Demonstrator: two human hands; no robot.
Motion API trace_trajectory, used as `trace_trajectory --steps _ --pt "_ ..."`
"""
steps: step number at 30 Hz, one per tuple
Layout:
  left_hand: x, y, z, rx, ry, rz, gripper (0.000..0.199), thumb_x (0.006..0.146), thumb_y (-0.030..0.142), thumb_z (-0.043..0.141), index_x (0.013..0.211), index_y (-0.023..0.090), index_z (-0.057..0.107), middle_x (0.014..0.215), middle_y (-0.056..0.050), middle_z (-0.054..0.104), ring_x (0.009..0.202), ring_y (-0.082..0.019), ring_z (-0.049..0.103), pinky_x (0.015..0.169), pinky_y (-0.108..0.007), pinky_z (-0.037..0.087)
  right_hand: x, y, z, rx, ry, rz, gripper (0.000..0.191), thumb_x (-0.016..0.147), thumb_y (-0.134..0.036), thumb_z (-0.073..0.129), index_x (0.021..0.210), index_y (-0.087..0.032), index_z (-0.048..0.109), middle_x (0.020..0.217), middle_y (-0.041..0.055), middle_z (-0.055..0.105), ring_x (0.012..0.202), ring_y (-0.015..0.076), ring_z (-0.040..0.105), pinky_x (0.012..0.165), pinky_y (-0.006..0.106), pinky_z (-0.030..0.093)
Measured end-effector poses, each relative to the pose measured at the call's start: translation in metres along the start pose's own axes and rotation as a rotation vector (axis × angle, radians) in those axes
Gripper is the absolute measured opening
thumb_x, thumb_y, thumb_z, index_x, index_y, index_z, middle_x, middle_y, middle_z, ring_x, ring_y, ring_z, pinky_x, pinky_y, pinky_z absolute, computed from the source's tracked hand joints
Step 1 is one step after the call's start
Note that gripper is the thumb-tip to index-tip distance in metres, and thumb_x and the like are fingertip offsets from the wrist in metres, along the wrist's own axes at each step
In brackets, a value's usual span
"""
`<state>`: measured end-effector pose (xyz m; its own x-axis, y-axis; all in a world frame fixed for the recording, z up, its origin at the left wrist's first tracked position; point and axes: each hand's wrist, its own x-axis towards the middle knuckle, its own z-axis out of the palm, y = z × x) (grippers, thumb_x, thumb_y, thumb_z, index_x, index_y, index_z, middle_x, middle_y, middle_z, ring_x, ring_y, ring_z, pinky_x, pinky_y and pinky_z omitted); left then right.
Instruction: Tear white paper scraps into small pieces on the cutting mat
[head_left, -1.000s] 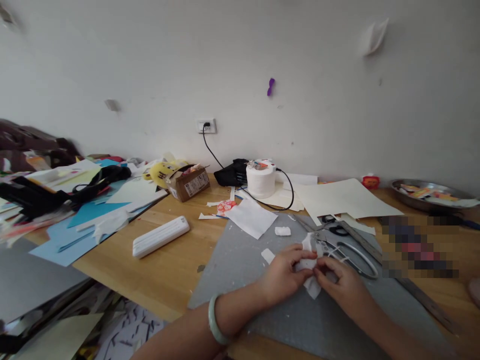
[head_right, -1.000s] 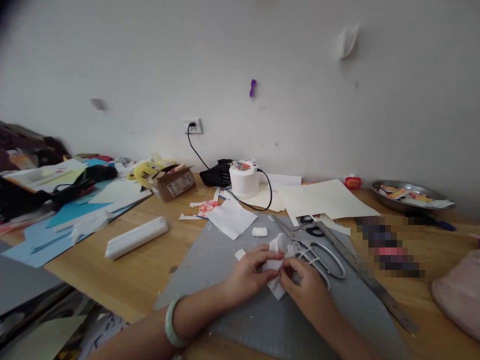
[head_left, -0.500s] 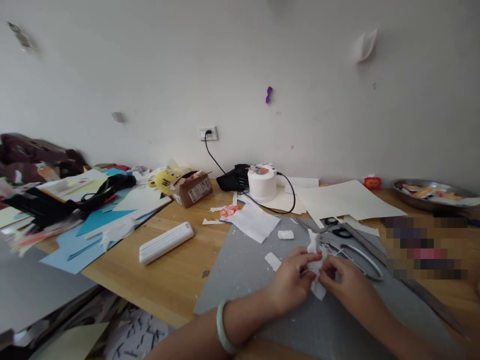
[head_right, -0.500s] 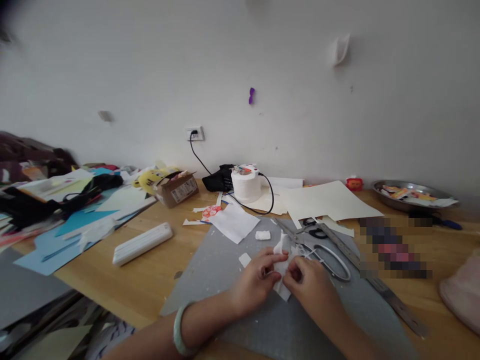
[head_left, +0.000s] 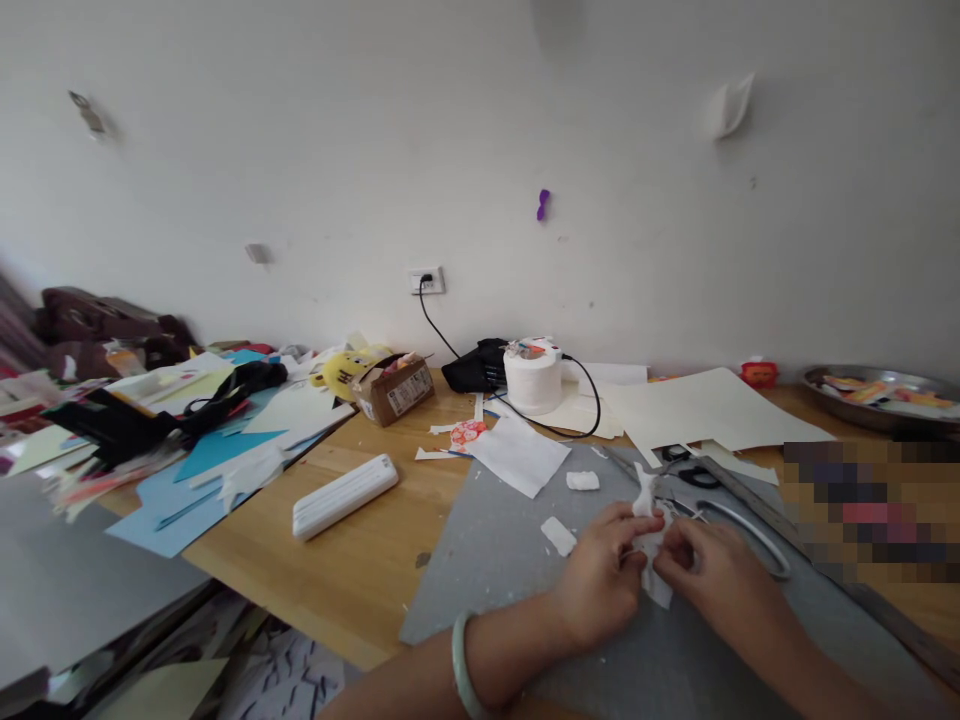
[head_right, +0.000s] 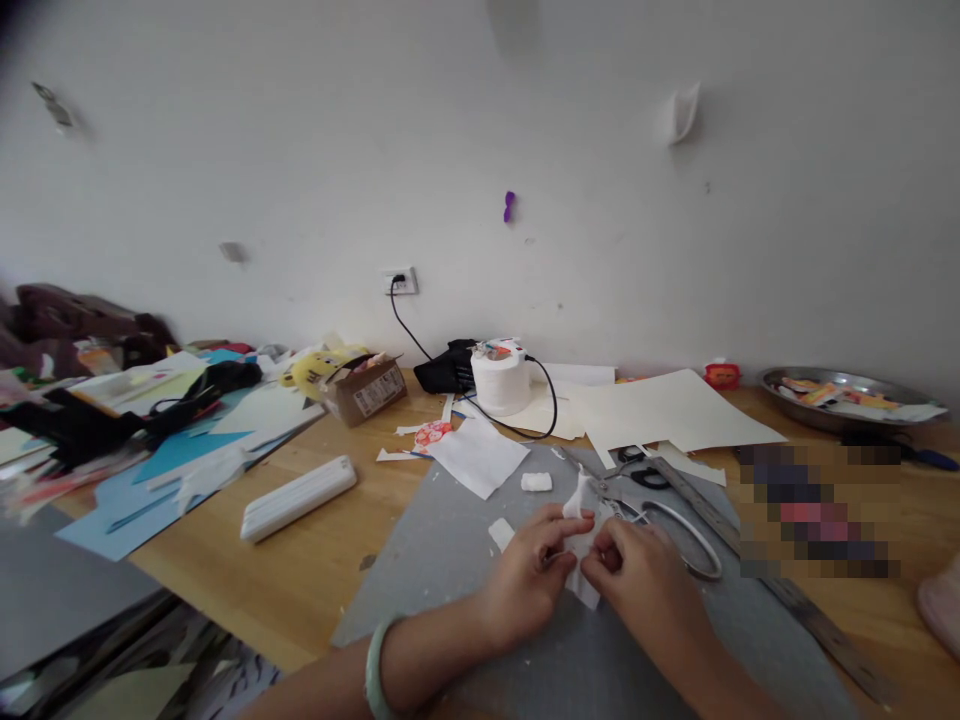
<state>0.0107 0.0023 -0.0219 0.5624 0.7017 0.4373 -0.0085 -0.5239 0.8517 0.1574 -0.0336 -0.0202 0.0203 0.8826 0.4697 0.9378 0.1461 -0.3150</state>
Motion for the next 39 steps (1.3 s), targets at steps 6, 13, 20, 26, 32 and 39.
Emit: trace_trajectory --steps 6,13,20,26,32,39 --pt "0.002 0.003 0.000 -0.013 0.031 0.028 0.039 0.073 0.000 0.044 0.105 0.017 0.058 0.112 -0.010 0.056 0.105 -0.018 0.053 0.093 -0.033 0.042 0.003 -0.003 -0.004 -0.064 0.026 -0.026 0.016 0.066 -0.022 0.052 0.053 -0.023 0.043 0.047 -0.0012 0.053 0.050 0.0200 0.051 0.054 0.030 0.034" --pt "0.007 0.000 -0.001 0.036 0.015 0.079 0.041 0.073 0.000 0.044 0.108 0.016 0.055 0.113 -0.010 0.055 0.108 -0.019 0.050 0.094 -0.037 0.040 0.009 -0.006 -0.007 -0.144 0.057 -0.058 0.018 0.068 -0.023 0.050 0.052 -0.023 0.041 0.046 -0.0015 0.054 0.047 0.0187 0.051 0.055 0.031 0.034" --pt "0.010 0.004 0.000 0.008 0.010 -0.043 0.046 0.069 -0.005 0.044 0.108 0.016 0.056 0.116 -0.009 0.053 0.096 -0.017 0.054 0.079 -0.030 0.046 0.011 -0.009 -0.011 -0.207 0.078 -0.085 0.019 0.068 -0.024 0.049 0.051 -0.024 0.040 0.046 -0.0009 0.052 0.048 0.0183 0.051 0.058 0.032 0.034" --pt "0.015 0.009 -0.002 -0.078 0.021 -0.176 0.049 0.066 -0.006 0.045 0.109 0.016 0.057 0.112 -0.008 0.052 0.076 -0.012 0.052 0.072 -0.027 0.044 0.012 -0.006 -0.016 -0.203 0.057 -0.052 0.018 0.069 -0.024 0.049 0.052 -0.024 0.042 0.047 -0.0008 0.053 0.049 0.0188 0.051 0.059 0.033 0.034" --pt "0.019 0.003 0.001 -0.307 0.060 -0.261 0.047 0.065 -0.002 0.048 0.107 0.016 0.058 0.112 -0.007 0.049 0.070 -0.008 0.047 0.072 -0.024 0.042 0.012 -0.012 -0.015 -0.144 0.020 0.028 0.015 0.067 -0.026 0.048 0.053 -0.023 0.045 0.049 -0.0003 0.055 0.051 0.0194 0.052 0.063 0.035 0.035" --pt "0.014 -0.001 -0.008 -0.466 0.112 -0.245 0.049 0.061 0.000 0.047 0.104 0.017 0.061 0.113 -0.007 0.054 0.102 -0.019 0.049 0.090 -0.032 0.037 0.021 0.022 -0.041 -0.057 0.099 0.323 0.017 0.062 -0.037 0.047 0.051 -0.024 0.045 0.049 0.0052 0.054 0.050 0.0232 0.050 0.055 0.037 0.035"
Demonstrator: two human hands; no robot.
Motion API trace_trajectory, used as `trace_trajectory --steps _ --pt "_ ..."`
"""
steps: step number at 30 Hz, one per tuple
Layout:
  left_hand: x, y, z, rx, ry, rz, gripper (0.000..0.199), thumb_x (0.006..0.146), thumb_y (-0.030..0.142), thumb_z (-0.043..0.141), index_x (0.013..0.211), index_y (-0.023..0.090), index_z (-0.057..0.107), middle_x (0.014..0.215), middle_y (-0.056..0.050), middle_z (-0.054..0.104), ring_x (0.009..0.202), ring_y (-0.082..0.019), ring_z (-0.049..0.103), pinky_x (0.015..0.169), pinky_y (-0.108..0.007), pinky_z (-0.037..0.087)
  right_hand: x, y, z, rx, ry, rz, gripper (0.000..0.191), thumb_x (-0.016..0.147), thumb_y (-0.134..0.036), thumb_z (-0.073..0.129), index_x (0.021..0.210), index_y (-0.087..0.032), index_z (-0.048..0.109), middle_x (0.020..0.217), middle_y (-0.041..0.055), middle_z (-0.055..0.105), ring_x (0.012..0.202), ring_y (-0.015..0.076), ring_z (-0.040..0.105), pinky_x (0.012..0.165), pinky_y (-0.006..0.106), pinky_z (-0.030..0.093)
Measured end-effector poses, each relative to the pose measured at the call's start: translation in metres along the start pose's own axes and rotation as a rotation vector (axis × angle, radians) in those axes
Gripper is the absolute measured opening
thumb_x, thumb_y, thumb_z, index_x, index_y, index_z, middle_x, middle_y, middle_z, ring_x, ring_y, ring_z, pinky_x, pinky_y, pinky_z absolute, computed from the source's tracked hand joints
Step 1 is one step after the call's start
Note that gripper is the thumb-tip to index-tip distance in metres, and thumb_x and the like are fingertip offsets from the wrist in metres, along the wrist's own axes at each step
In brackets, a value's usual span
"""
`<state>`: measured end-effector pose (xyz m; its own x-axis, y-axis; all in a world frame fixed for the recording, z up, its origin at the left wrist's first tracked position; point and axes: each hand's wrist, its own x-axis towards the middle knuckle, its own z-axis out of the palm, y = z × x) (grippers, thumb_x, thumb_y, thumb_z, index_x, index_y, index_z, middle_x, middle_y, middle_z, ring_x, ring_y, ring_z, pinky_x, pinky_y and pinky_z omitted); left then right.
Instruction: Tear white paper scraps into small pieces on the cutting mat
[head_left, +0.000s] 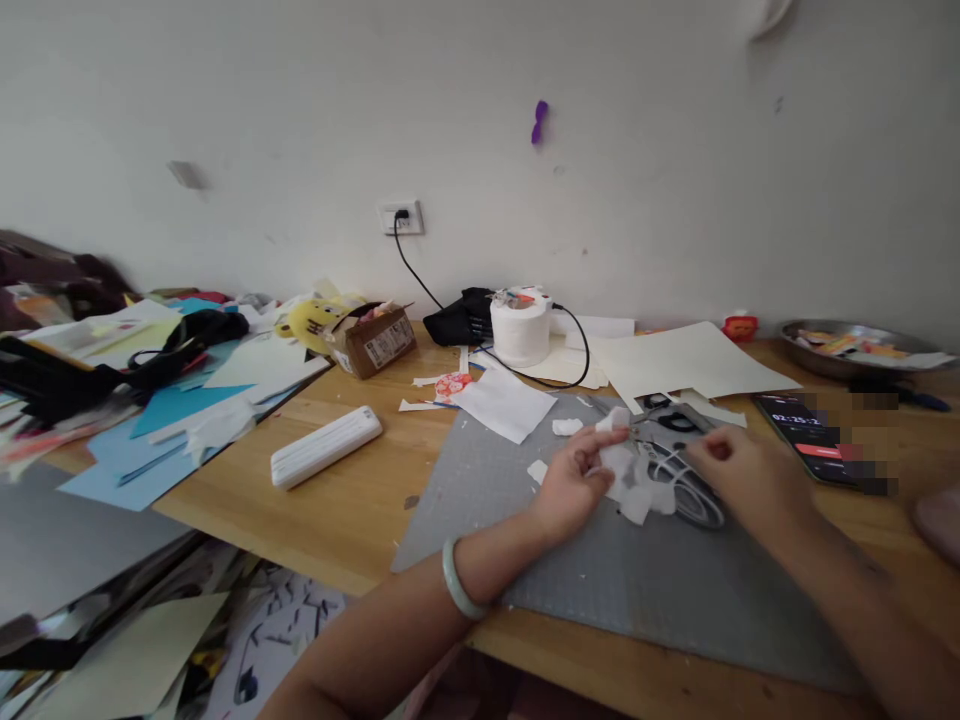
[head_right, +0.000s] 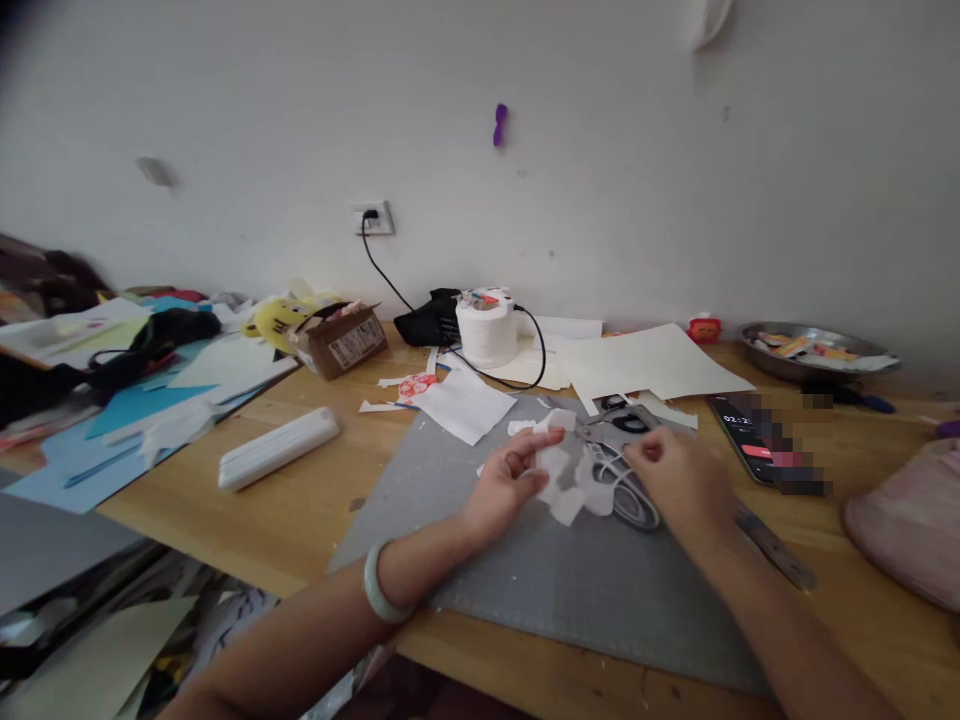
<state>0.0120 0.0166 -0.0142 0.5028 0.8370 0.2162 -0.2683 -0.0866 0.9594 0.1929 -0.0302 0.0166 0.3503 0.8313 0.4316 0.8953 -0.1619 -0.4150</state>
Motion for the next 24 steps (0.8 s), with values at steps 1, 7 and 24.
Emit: trace_trajectory --steps 1,7,24 --pt "-0.001 0.003 -0.002 -0.013 0.018 0.004 0.049 0.060 0.000 0.047 0.103 0.017 0.062 0.114 -0.007 0.054 0.107 -0.020 0.047 0.094 -0.034 0.033 0.003 0.005 -0.003 0.025 0.000 0.052 0.018 0.062 -0.038 0.046 0.053 -0.023 0.047 0.049 0.0061 0.054 0.048 0.0232 0.049 0.051 0.036 0.034" --pt "-0.006 0.012 -0.005 -0.139 -0.085 -0.041 0.052 0.060 0.006 0.054 0.111 0.019 0.058 0.128 -0.007 0.046 0.112 -0.021 0.045 0.093 -0.032 0.034 -0.014 -0.011 0.007 0.366 -0.270 0.049 0.028 0.069 -0.045 0.041 0.056 -0.022 0.053 0.051 0.0014 0.058 0.049 0.0181 0.056 0.046 0.028 0.043" --pt "-0.004 0.003 -0.001 -0.166 -0.073 -0.225 0.028 0.076 0.028 0.057 0.102 0.016 0.055 0.080 -0.001 0.057 0.067 -0.009 0.051 0.064 -0.021 0.039 -0.031 -0.029 0.021 0.542 -0.377 -0.047 0.021 0.069 -0.038 0.049 0.066 -0.020 0.060 0.059 0.0024 0.062 0.054 0.0168 0.056 0.049 0.027 0.044"
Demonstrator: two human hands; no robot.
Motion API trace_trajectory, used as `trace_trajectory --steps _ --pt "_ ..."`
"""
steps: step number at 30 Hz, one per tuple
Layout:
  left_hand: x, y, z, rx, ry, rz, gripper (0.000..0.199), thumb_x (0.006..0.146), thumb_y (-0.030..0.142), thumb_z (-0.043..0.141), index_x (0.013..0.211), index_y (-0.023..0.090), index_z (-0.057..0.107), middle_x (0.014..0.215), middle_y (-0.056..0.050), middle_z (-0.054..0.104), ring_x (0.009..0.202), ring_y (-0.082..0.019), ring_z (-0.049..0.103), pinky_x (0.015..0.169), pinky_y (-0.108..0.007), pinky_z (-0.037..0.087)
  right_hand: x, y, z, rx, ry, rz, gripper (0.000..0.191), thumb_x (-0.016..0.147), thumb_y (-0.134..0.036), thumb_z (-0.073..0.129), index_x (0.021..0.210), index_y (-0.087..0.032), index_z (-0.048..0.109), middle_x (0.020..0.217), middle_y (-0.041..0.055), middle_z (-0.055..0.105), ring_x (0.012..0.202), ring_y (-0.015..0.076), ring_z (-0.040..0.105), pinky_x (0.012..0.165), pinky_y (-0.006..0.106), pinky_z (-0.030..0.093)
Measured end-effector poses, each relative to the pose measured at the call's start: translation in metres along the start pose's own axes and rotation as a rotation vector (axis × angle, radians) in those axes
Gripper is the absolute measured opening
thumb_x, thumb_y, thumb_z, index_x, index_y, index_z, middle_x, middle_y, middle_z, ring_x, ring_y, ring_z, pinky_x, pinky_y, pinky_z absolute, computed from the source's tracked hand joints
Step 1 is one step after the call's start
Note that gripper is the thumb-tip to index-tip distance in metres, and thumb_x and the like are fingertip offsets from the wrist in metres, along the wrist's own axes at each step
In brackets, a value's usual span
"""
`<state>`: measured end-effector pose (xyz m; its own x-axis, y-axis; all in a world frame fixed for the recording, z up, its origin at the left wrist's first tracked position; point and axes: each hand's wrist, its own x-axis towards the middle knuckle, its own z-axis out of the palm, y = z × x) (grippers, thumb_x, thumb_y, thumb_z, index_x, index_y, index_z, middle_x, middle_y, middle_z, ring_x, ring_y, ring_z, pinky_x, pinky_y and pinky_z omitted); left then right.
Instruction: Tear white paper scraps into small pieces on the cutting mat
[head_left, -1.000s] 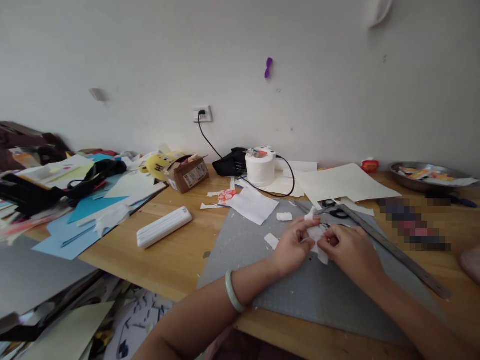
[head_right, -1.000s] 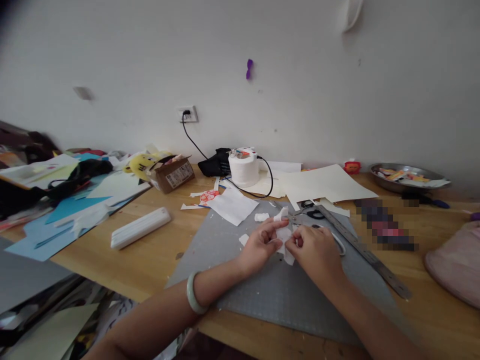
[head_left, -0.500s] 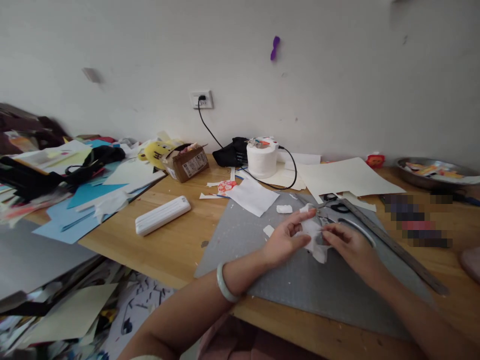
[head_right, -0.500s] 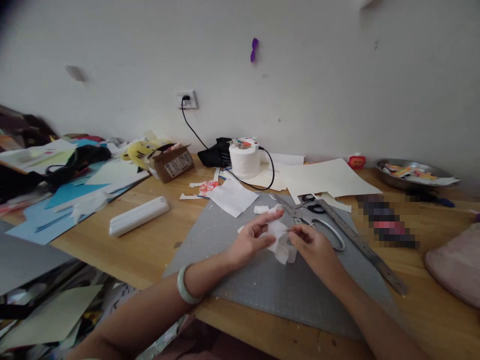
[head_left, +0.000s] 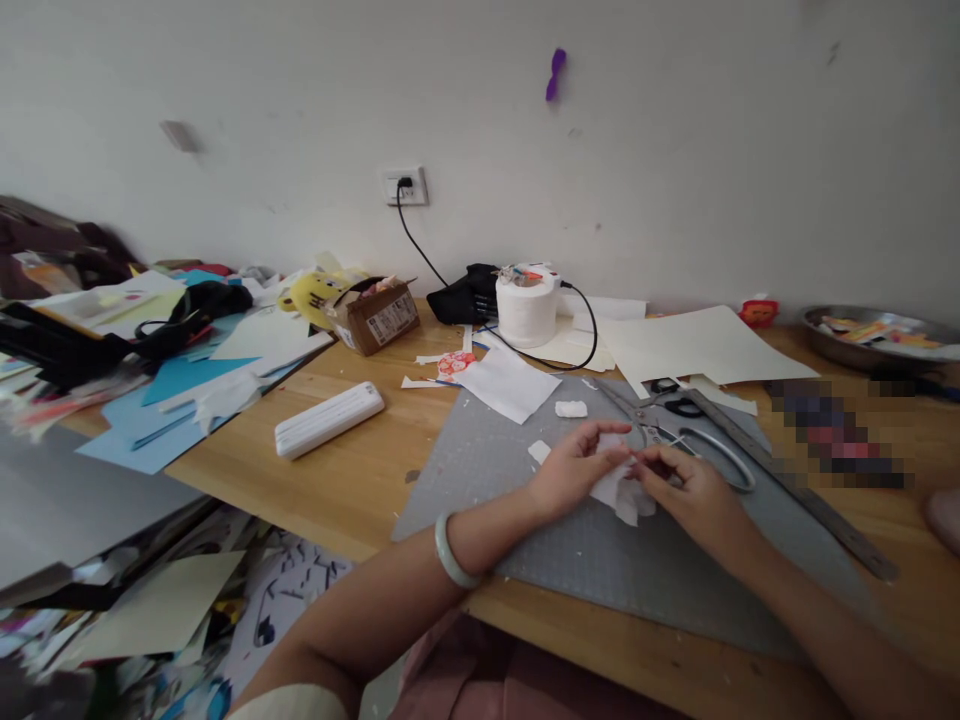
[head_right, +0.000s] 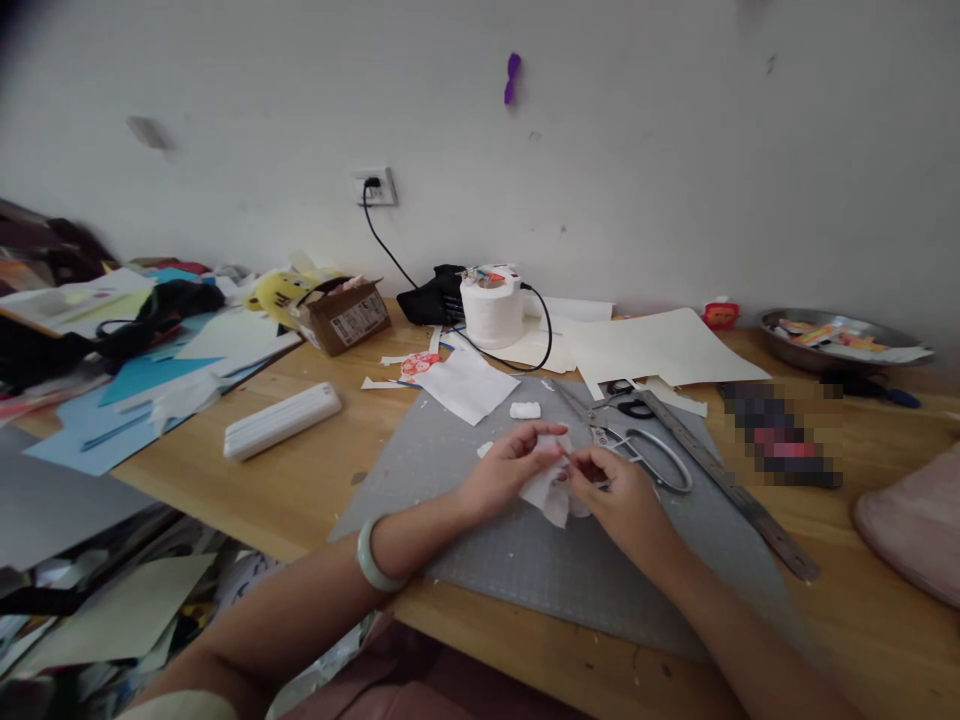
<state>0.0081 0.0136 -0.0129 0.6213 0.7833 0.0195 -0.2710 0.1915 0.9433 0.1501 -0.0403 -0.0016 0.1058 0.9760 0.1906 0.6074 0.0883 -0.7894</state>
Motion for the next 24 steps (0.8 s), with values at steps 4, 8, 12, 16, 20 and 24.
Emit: trace_trajectory --steps 4,8,12,16,20,24 --pt "0.000 -0.001 0.002 0.072 0.072 -0.002 0.025 0.073 0.017 0.057 0.097 0.015 0.054 0.064 0.004 0.048 0.052 -0.005 0.041 0.051 -0.018 0.032 -0.003 -0.003 0.000 -0.050 0.028 -0.006 0.015 0.067 -0.033 0.048 0.062 -0.021 0.058 0.055 -0.0002 0.058 0.051 0.0158 0.053 0.049 0.026 0.041" --pt "-0.002 0.000 0.001 0.125 0.113 0.030 0.021 0.075 0.018 0.054 0.097 0.015 0.053 0.069 0.003 0.050 0.053 -0.005 0.041 0.051 -0.018 0.031 0.000 0.002 -0.008 -0.104 0.115 0.035 0.012 0.063 -0.030 0.048 0.062 -0.021 0.055 0.055 0.0001 0.056 0.054 0.0173 0.053 0.053 0.028 0.041" --pt "0.001 -0.004 -0.004 0.186 0.084 0.064 0.029 0.076 0.025 0.057 0.103 0.017 0.050 0.073 0.002 0.049 0.057 -0.006 0.042 0.052 -0.018 0.032 0.003 0.003 -0.012 -0.088 0.081 0.046 0.020 0.066 -0.036 0.047 0.066 -0.020 0.059 0.060 0.0023 0.061 0.056 0.0181 0.057 0.052 0.028 0.044" --pt "0.002 -0.006 -0.004 0.209 0.038 0.080 0.028 0.080 0.030 0.051 0.104 0.016 0.049 0.075 0.000 0.052 0.060 -0.007 0.044 0.054 -0.019 0.034 0.000 0.000 -0.005 -0.083 0.043 -0.002 0.022 0.068 -0.036 0.049 0.074 -0.020 0.062 0.065 0.0027 0.064 0.059 0.0180 0.058 0.054 0.027 0.046" --pt "0.002 -0.007 -0.003 0.139 0.022 0.073 0.030 0.082 0.032 0.049 0.107 0.016 0.045 0.084 -0.002 0.055 0.065 -0.008 0.049 0.058 -0.020 0.037 -0.002 -0.001 -0.004 -0.106 0.049 -0.061 0.017 0.069 -0.033 0.048 0.064 -0.021 0.058 0.058 0.0011 0.060 0.055 0.0170 0.055 0.052 0.027 0.045" --pt "0.004 -0.010 -0.006 0.147 -0.019 -0.018 0.048 0.074 0.031 0.061 0.115 0.017 0.040 0.083 -0.001 0.054 0.065 -0.008 0.050 0.058 -0.021 0.037 -0.002 -0.002 -0.009 -0.148 0.077 -0.118 0.016 0.071 -0.031 0.045 0.062 -0.022 0.054 0.058 0.0004 0.058 0.055 0.0166 0.055 0.051 0.026 0.044"
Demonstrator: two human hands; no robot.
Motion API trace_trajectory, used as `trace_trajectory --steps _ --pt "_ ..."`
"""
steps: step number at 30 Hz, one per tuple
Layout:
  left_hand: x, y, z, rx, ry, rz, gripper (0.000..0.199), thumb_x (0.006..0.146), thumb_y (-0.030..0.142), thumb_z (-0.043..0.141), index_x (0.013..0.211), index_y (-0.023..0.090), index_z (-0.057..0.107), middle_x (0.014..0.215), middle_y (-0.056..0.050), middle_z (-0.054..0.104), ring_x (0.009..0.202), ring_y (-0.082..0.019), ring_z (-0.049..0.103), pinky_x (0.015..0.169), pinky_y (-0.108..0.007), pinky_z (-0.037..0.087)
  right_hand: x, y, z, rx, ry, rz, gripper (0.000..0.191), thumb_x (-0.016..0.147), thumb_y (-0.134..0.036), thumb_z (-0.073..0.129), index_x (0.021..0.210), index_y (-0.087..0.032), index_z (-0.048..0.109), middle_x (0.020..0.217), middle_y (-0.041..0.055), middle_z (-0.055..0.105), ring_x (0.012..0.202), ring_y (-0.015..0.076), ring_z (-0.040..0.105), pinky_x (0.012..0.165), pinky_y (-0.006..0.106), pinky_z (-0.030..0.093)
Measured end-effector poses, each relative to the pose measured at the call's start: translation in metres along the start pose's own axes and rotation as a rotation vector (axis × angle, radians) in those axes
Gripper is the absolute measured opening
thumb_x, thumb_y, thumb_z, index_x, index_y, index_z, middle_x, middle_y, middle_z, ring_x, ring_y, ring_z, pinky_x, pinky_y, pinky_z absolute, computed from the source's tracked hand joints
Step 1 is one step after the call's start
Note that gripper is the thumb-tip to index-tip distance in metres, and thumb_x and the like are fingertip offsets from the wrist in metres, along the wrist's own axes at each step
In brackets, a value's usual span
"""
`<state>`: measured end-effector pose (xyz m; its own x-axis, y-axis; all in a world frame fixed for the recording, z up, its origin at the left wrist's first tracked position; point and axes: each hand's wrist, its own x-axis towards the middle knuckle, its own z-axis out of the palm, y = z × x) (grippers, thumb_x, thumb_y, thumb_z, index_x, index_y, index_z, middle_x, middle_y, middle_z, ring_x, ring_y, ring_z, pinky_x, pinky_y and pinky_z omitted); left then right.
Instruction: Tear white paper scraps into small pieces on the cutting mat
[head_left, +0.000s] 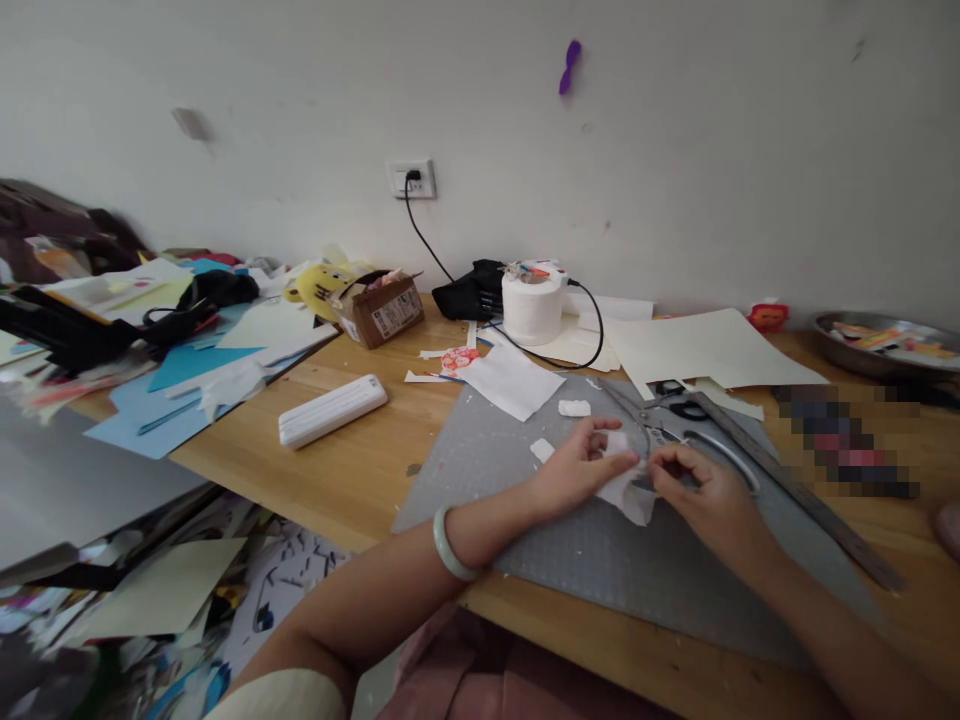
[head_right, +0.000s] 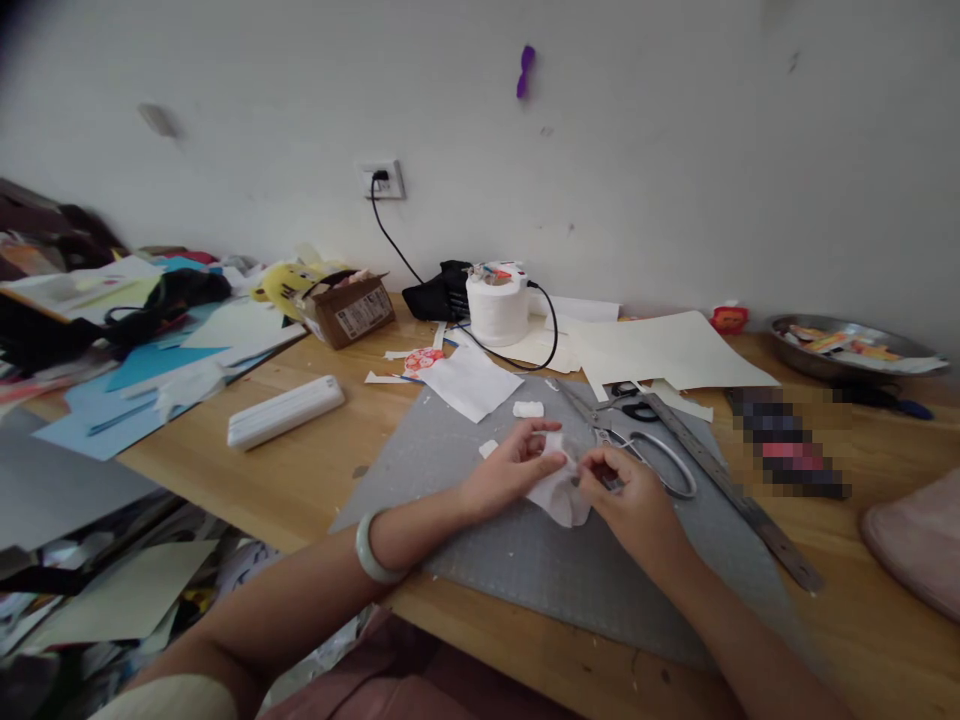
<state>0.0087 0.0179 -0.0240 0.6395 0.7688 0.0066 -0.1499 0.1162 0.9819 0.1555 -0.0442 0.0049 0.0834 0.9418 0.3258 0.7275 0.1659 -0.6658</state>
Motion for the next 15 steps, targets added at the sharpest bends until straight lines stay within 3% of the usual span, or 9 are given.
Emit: trace_trajectory --steps 3,11,15 --pt "0.001 -0.002 -0.002 -0.024 -0.103 -0.068 0.058 0.068 0.026 0.067 0.118 0.017 0.038 0.077 0.000 0.055 0.063 -0.009 0.051 0.059 -0.021 0.038 0.000 0.000 -0.001 -0.047 0.010 -0.055 0.014 0.072 -0.028 0.044 0.063 -0.022 0.053 0.058 0.0000 0.057 0.055 0.0161 0.054 0.051 0.026 0.043" --pt "0.000 -0.003 -0.002 -0.078 -0.145 -0.034 0.055 0.064 0.017 0.065 0.113 0.016 0.038 0.081 -0.001 0.055 0.067 -0.010 0.053 0.060 -0.022 0.039 0.000 0.001 -0.004 -0.250 0.060 -0.200 0.007 0.069 -0.022 0.047 0.062 -0.022 0.049 0.060 0.0014 0.056 0.058 0.0191 0.053 0.064 0.034 0.038" --pt "-0.001 -0.002 -0.004 -0.072 -0.154 -0.055 0.058 0.064 0.014 0.064 0.115 0.017 0.038 0.081 -0.001 0.056 0.063 -0.009 0.052 0.056 -0.020 0.038 0.004 0.011 -0.012 -0.327 0.134 -0.204 0.008 0.069 -0.024 0.046 0.063 -0.021 0.050 0.060 0.0035 0.057 0.059 0.0216 0.052 0.063 0.036 0.037"
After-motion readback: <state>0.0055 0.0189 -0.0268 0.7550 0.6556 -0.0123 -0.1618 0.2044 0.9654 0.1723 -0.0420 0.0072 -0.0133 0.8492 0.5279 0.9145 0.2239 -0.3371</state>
